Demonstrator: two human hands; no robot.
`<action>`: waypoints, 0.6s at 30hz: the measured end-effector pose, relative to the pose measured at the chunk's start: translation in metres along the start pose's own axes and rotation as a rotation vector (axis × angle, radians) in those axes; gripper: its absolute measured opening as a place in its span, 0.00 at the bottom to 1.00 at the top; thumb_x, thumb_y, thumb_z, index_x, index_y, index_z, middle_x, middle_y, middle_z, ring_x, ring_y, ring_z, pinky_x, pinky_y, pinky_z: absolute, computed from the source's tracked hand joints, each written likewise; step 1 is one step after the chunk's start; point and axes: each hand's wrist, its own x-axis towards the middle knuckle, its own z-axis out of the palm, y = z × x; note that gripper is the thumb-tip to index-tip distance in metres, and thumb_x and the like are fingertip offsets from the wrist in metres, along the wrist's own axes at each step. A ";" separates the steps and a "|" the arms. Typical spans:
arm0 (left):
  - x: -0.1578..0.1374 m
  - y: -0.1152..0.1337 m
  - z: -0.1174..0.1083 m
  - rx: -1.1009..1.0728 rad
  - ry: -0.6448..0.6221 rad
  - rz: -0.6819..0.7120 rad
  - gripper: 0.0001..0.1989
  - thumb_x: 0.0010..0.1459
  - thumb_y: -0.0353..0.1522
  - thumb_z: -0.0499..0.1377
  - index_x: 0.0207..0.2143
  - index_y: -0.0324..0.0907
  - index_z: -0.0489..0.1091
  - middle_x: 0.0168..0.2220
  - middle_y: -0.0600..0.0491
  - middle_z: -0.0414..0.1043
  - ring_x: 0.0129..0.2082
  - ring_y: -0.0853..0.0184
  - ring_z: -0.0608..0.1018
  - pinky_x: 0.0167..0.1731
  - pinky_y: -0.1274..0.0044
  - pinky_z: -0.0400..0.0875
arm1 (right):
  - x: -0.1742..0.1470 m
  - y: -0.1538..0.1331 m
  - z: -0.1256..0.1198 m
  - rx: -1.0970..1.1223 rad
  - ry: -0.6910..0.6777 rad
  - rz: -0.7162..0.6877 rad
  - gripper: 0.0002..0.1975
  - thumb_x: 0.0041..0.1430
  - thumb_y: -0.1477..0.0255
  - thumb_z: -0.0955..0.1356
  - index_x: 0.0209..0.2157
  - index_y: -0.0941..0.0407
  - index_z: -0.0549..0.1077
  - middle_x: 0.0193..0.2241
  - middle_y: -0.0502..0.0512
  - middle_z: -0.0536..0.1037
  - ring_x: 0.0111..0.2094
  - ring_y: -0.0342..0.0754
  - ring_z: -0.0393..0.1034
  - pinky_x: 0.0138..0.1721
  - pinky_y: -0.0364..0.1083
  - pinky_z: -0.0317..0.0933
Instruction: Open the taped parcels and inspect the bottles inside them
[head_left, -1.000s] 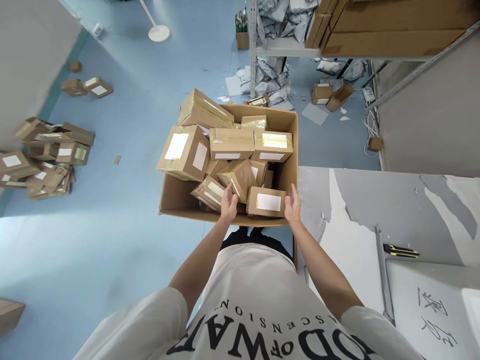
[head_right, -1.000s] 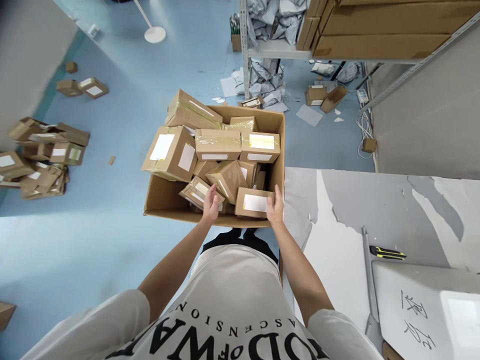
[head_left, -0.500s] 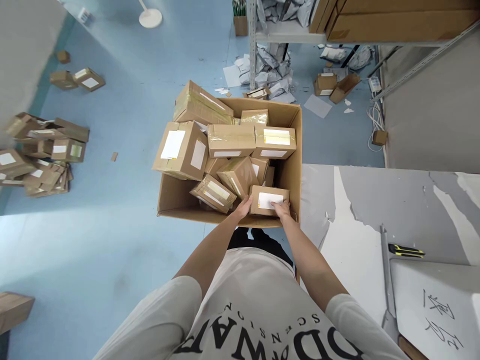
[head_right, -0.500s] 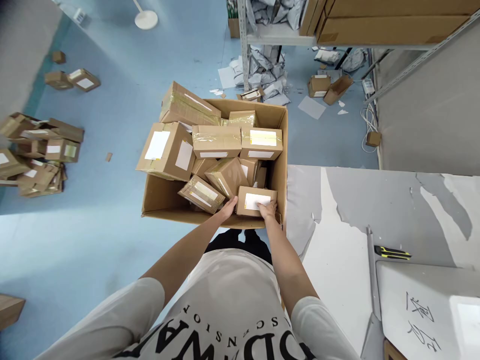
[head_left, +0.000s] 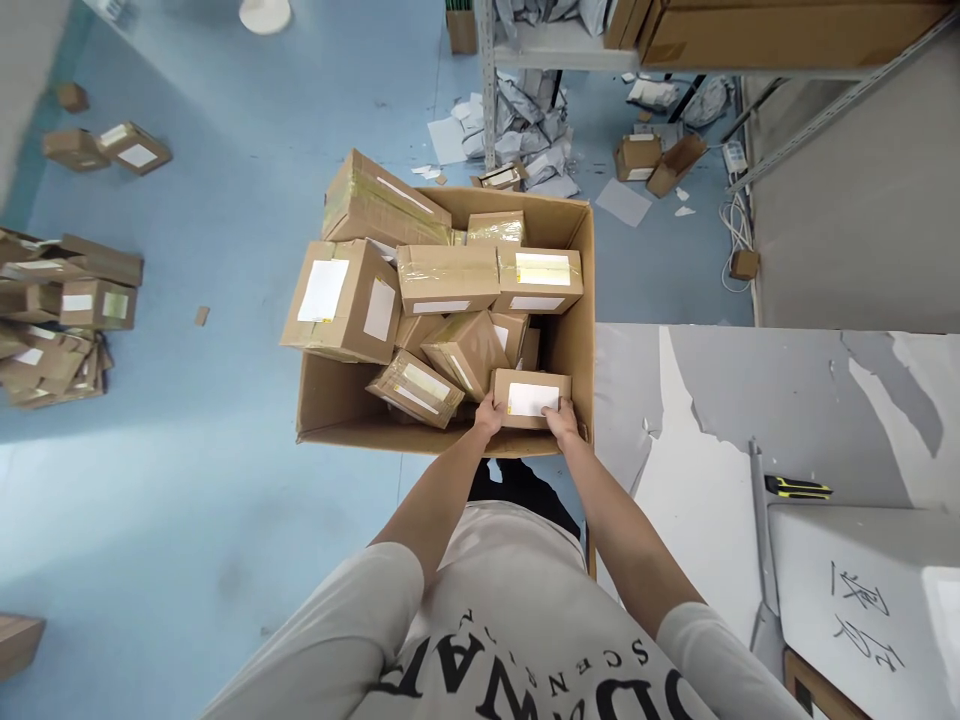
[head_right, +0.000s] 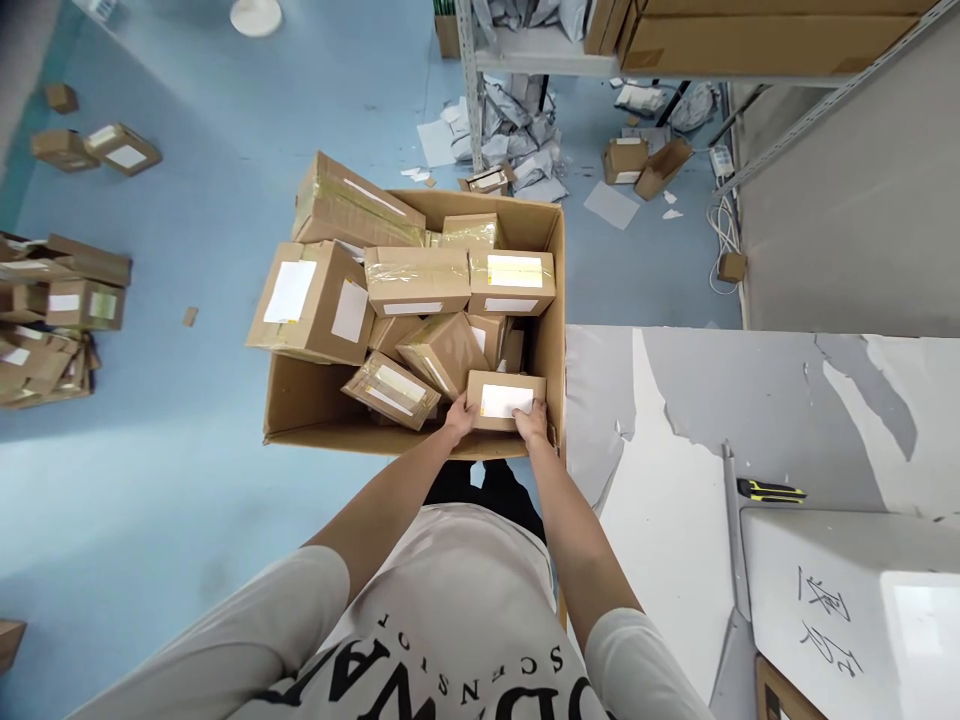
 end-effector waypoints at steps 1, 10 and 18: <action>0.000 0.000 0.000 -0.010 0.004 -0.003 0.30 0.54 0.33 0.62 0.59 0.42 0.62 0.54 0.44 0.70 0.55 0.58 0.71 0.58 0.66 0.60 | -0.001 -0.001 -0.001 0.000 0.018 0.030 0.36 0.47 0.68 0.66 0.60 0.59 0.61 0.58 0.63 0.66 0.59 0.56 0.60 0.61 0.52 0.52; 0.012 0.001 -0.021 -0.147 0.025 -0.113 0.26 0.56 0.45 0.59 0.54 0.44 0.66 0.46 0.47 0.75 0.45 0.60 0.77 0.42 0.67 0.74 | -0.009 -0.007 -0.011 0.034 0.065 0.059 0.46 0.46 0.68 0.68 0.66 0.62 0.50 0.61 0.64 0.63 0.60 0.57 0.60 0.62 0.53 0.52; 0.008 0.001 -0.025 -0.242 0.023 -0.073 0.21 0.57 0.43 0.58 0.49 0.41 0.72 0.47 0.46 0.76 0.48 0.60 0.77 0.49 0.66 0.71 | -0.005 -0.008 -0.020 0.246 -0.045 -0.074 0.31 0.54 0.60 0.66 0.60 0.53 0.63 0.52 0.54 0.75 0.52 0.51 0.69 0.56 0.52 0.60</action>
